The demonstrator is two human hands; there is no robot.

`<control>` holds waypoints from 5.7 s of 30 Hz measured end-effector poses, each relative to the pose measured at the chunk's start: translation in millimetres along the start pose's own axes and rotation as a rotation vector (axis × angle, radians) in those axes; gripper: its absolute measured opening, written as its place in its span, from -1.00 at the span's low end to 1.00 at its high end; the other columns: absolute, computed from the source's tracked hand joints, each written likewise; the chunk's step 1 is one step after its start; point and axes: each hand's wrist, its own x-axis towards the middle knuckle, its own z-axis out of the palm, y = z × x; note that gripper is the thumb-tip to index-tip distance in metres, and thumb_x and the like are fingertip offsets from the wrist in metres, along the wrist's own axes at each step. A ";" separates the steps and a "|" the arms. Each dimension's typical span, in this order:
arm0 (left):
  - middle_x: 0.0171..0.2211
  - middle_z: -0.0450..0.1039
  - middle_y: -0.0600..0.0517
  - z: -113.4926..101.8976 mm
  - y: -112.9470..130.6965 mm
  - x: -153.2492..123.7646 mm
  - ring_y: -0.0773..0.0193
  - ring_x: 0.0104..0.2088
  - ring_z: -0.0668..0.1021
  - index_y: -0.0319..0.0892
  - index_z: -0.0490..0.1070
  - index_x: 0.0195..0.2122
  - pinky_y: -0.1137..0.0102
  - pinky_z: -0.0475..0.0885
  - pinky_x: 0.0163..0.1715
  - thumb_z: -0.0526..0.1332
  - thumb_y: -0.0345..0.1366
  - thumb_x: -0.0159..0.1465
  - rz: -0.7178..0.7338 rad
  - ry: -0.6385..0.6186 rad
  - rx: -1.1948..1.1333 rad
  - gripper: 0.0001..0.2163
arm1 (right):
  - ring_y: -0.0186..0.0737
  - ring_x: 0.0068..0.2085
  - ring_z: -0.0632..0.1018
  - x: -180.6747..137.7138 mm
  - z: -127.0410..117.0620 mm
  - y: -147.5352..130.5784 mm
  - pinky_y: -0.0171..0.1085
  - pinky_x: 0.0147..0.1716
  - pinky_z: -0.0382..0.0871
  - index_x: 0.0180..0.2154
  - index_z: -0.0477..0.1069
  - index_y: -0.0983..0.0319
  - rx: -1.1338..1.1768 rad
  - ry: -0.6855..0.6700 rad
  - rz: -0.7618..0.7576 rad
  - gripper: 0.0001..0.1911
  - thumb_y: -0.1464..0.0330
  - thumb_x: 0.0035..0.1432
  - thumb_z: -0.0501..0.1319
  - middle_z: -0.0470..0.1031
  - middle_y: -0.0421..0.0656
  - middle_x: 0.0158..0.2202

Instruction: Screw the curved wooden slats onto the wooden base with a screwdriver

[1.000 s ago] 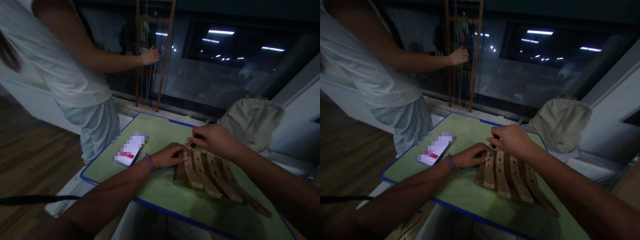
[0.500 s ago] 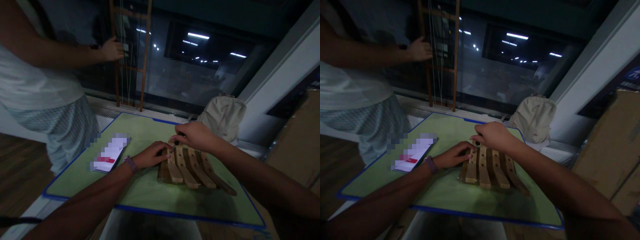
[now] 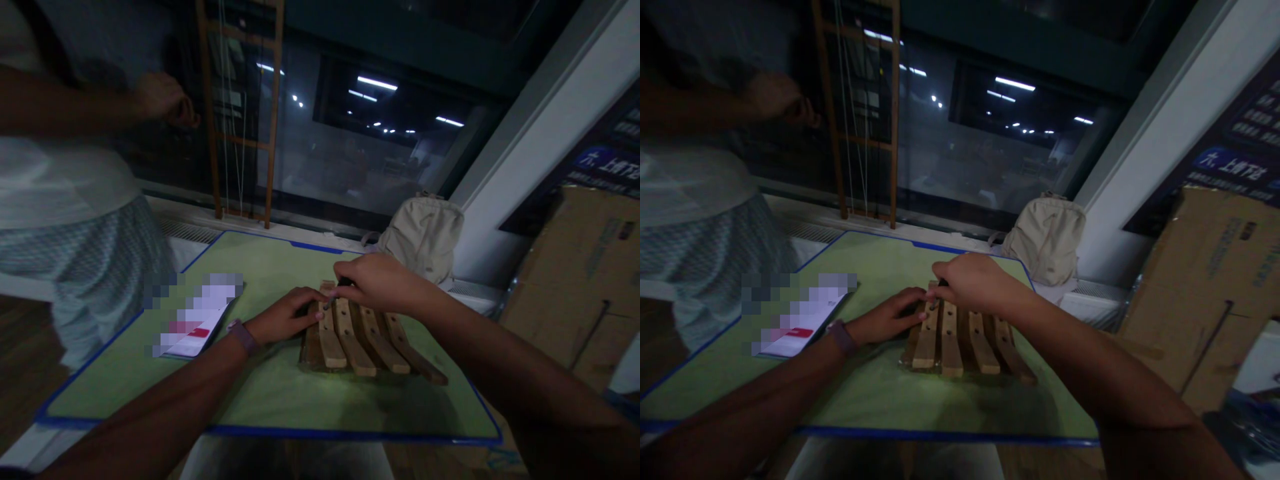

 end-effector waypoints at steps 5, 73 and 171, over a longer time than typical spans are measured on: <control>-0.02 0.42 -0.05 2.6 -4.1 -0.2 0.12 0.03 0.42 -0.12 0.36 0.00 0.24 0.30 0.07 0.14 -0.11 0.31 -0.016 0.021 0.003 -0.69 | -0.29 -0.23 0.41 -3.9 7.1 -12.3 -0.33 -0.33 0.20 -0.13 0.31 0.25 0.210 0.029 -0.247 -0.81 0.49 0.19 0.07 0.35 -0.07 -0.10; 0.03 0.38 -0.07 1.7 -0.8 -1.3 0.13 0.04 0.41 -0.13 0.32 0.03 0.22 0.29 0.10 0.15 -0.12 0.30 -0.035 -0.005 0.013 -0.67 | -0.22 -0.21 0.43 3.3 10.6 -4.1 -0.28 -0.28 0.24 -0.13 0.32 0.28 0.099 0.092 -0.158 -0.82 0.40 0.28 0.01 0.36 -0.02 -0.12; 0.07 0.33 -0.09 -5.6 8.3 -7.2 0.08 0.08 0.38 -0.13 0.27 0.02 0.21 0.26 0.13 0.13 -0.16 0.32 -0.136 -0.074 -0.007 -0.71 | -0.25 -0.09 0.45 -3.3 38.1 30.3 -0.27 -0.13 0.27 -0.09 0.43 0.29 0.493 0.439 -0.380 -0.76 0.51 0.24 0.08 0.46 -0.05 -0.09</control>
